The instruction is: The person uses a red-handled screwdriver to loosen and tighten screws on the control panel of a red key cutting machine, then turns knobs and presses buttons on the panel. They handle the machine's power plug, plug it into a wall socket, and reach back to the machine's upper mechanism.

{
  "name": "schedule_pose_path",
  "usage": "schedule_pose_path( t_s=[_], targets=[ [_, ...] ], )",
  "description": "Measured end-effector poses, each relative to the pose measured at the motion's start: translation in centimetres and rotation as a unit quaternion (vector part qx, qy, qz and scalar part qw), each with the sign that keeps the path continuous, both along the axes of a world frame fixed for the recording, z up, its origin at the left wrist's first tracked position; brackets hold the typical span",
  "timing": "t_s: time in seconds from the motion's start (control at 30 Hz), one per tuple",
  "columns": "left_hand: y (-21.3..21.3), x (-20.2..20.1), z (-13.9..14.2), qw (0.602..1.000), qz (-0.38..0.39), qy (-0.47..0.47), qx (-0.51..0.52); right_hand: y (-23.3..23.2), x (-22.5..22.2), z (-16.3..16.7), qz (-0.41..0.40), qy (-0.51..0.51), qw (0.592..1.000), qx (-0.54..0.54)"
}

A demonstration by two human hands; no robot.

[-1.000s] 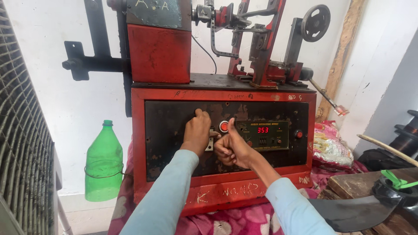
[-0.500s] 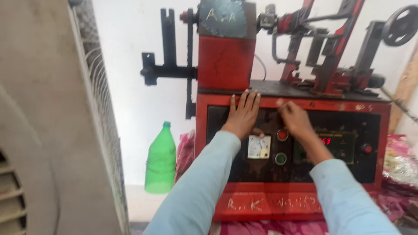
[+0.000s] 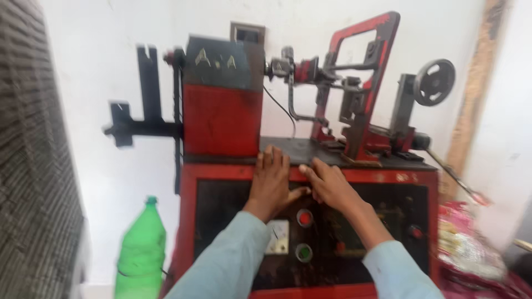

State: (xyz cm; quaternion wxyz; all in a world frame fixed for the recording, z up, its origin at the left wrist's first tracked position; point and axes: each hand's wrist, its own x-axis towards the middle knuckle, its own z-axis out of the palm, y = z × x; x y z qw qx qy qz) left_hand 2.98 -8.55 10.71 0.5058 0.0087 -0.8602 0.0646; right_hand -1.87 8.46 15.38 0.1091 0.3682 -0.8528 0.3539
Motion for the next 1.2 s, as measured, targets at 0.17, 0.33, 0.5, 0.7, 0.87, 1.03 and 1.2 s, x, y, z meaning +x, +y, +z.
schedule_pose_path(
  t_s=[0.17, 0.33, 0.5, 0.7, 0.87, 1.03, 1.2],
  targets=[
    [-0.3, -0.6, 5.9, 0.982, -0.075, -0.166, -0.049, -1.5, 3.2, 7.6, -0.015, 0.198, 0.98, -0.033],
    [-0.2, -3.9, 23.2, 0.795, -0.202, -0.571, -0.03, -4.0, 1.7, 24.1, 0.099, 0.103, 0.978, -0.151],
    [-5.9, -8.3, 40.1, 0.948, 0.025, -0.31, 0.061, -10.4, -8.3, 37.8, 0.057, 0.128, 0.964, -0.225],
    [-16.7, -13.9, 37.5, 0.952, -0.031, -0.106, 0.287, -21.7, -19.6, 36.5, -0.011, 0.19, 0.977, -0.096],
    [-20.9, -22.2, 31.0, 0.927, -0.05, -0.074, 0.365, -28.4, -25.9, 31.0, -0.01, 0.137, 0.99, -0.014],
    [-23.3, -27.3, 25.8, 0.952, -0.035, -0.12, 0.281, -32.6, -30.7, 28.3, -0.004, 0.071, 0.997, -0.022],
    [-23.1, -28.4, 25.5, 0.938, 0.024, -0.206, 0.279, -36.5, -30.8, 27.1, -0.009, 0.047, 0.998, -0.037]
  ],
)
